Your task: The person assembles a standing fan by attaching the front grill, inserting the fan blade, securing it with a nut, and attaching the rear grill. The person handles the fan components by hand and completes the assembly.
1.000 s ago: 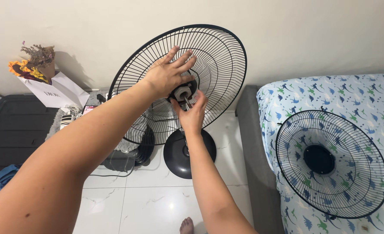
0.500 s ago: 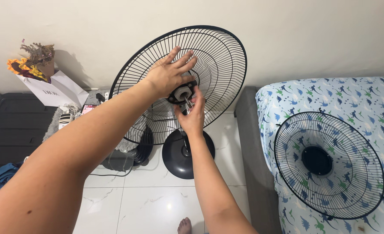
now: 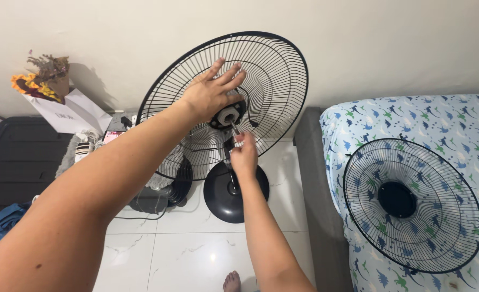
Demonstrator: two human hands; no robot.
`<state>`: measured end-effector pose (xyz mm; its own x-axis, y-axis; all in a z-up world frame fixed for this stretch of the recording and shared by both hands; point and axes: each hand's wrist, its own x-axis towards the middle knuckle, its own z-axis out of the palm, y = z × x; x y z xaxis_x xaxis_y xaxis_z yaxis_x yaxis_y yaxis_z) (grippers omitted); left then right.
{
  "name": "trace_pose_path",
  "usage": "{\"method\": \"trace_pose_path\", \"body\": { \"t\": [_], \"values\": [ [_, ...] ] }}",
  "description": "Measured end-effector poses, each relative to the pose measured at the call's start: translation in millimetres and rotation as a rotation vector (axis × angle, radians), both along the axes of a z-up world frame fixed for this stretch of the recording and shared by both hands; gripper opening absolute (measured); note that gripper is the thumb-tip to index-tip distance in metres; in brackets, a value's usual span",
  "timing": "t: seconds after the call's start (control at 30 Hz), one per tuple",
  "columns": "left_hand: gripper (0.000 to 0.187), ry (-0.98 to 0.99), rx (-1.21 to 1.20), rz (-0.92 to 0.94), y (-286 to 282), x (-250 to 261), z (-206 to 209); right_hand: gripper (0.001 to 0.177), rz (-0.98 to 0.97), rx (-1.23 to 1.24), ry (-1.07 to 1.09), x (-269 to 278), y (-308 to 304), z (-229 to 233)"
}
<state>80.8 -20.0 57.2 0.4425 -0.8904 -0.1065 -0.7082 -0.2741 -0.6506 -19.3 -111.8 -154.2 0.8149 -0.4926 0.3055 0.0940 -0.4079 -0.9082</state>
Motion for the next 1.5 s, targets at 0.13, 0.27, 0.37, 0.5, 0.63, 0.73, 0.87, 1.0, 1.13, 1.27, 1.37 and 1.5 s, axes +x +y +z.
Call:
{"method": "trace_pose_path", "body": {
  "t": [0.13,0.27,0.37,0.5,0.63,0.73,0.87,1.0,1.13,1.27,1.37,1.5],
  "values": [
    [0.075,0.018,0.075,0.069,-4,-3,2,0.045,0.025,0.11,0.142,10,-12,1],
    [0.066,-0.041,0.046,0.004,-2,-3,2,0.028,0.021,-0.315,0.105,14,-16,-18],
    [0.068,-0.026,0.045,0.01,-3,-3,1,0.089,0.086,0.129,-0.109,4,-14,4],
    [0.071,-0.014,0.063,0.028,-4,-2,2,0.079,0.107,-0.07,-0.072,17,-19,31],
    [0.064,-0.01,0.043,0.021,-4,-3,-3,0.077,0.129,-0.157,-0.176,13,-30,43],
    [0.064,-0.045,0.015,-0.013,-4,2,-3,0.074,0.104,-0.221,-0.388,13,-26,46],
    [0.071,-0.043,0.056,-0.01,-5,-2,0,0.059,-0.055,-0.214,-0.416,25,-10,32],
    [0.084,-0.003,0.145,0.054,-8,-8,9,0.047,-0.178,0.199,0.046,43,11,28],
    [0.091,-0.027,0.169,0.051,-8,-10,11,0.055,-0.142,0.539,0.041,36,36,32],
    [0.092,0.044,0.149,0.066,-7,-10,11,0.074,-0.157,0.121,-0.554,20,32,41],
    [0.089,0.013,0.084,0.025,-3,-7,6,0.053,-0.098,0.028,-0.409,24,15,40],
    [0.088,0.024,0.065,0.022,-3,-5,4,0.05,-0.167,0.283,0.103,35,8,37]
  ]
}}
